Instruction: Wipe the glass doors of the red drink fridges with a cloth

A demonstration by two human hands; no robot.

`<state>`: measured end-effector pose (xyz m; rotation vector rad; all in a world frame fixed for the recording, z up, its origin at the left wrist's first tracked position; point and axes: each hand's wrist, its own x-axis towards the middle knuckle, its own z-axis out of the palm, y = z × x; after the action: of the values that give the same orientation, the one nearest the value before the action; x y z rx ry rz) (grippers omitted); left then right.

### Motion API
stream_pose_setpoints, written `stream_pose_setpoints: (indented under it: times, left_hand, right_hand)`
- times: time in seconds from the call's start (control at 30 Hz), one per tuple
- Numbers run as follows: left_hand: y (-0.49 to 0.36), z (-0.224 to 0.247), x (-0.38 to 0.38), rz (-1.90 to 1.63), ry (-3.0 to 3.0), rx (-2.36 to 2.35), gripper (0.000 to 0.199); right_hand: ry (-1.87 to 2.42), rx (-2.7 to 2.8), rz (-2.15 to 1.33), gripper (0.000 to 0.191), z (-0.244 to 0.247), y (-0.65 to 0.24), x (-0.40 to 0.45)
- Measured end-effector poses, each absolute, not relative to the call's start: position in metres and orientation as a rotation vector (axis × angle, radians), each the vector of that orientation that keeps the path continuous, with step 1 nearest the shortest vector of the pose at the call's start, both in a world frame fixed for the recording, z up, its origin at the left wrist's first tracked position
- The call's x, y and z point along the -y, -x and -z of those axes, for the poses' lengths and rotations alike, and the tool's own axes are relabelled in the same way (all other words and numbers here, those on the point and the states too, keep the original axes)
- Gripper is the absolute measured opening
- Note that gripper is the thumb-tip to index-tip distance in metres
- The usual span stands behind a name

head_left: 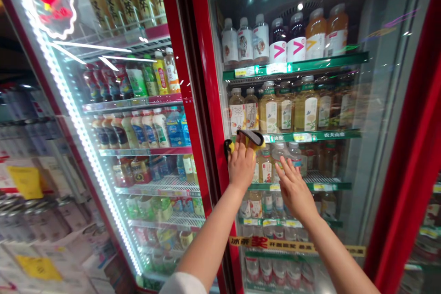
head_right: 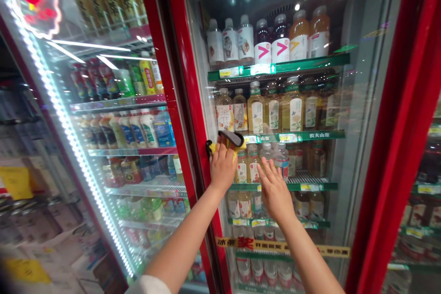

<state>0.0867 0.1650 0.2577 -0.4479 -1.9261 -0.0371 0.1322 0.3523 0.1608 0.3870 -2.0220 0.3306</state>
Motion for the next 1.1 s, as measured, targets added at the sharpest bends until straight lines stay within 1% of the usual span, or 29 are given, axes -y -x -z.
stream_pose_setpoints:
  times: [0.07, 0.13, 0.27, 0.33, 0.47, 0.57, 0.63, 0.77, 0.83, 0.97, 1.03, 1.1]
  left_hand:
    - [-0.089, -0.238, -0.16, -0.029, 0.55, 1.951, 0.018]
    - [-0.09, -0.23, -0.157, 0.011, 0.469, 1.971, 0.017]
    - [-0.085, -0.253, -0.178, 0.137, 0.285, 1.92, 0.024]
    - [-0.084, -0.263, -0.198, 0.138, 0.317, 1.883, 0.023]
    - [-0.091, -0.247, -0.211, 0.042, 0.555, 1.883, 0.015]
    - [-0.095, -0.236, -0.197, 0.042, 0.526, 1.926, 0.012]
    - [-0.094, -0.244, -0.192, 0.118, 0.39, 1.935, 0.015]
    - [-0.09, -0.269, -0.214, 0.254, 0.264, 1.927, 0.032]
    - [-0.092, -0.268, -0.228, 0.233, 0.321, 1.948, 0.031]
    - [-0.101, -0.241, -0.232, 0.089, 0.522, 2.003, 0.019]
    - [-0.102, -0.232, -0.228, 0.106, 0.479, 1.997, 0.02]
    - [-0.1, -0.236, -0.23, 0.173, 0.369, 1.962, 0.027]
  right_hand:
    - [-0.409, 2.014, -0.334, 0.086, -0.162, -0.135, -0.36]
    - [-0.402, 1.988, -0.348, 0.084, -0.164, -0.138, -0.369]
    - [-0.343, 1.926, -0.397, 0.081, -0.169, -0.14, -0.383]
    - [-0.327, 1.915, -0.42, 0.081, -0.17, -0.14, -0.384]
    - [-0.319, 1.914, -0.423, 0.082, -0.165, -0.141, -0.386]
    - [-0.309, 1.919, -0.4, 0.081, -0.162, -0.142, -0.397]
    - [-0.302, 1.921, -0.39, 0.081, -0.165, -0.143, -0.406]
    - [-0.31, 1.911, -0.397, 0.082, -0.177, -0.142, -0.418]
    - [-0.331, 1.909, -0.408, 0.082, -0.181, -0.142, -0.421]
    - [-0.361, 1.926, -0.41, 0.082, -0.178, -0.144, -0.434]
    - [-0.361, 1.931, -0.4, 0.082, -0.175, -0.146, -0.445]
    - [-0.349, 1.922, -0.397, 0.082, -0.174, -0.147, -0.457]
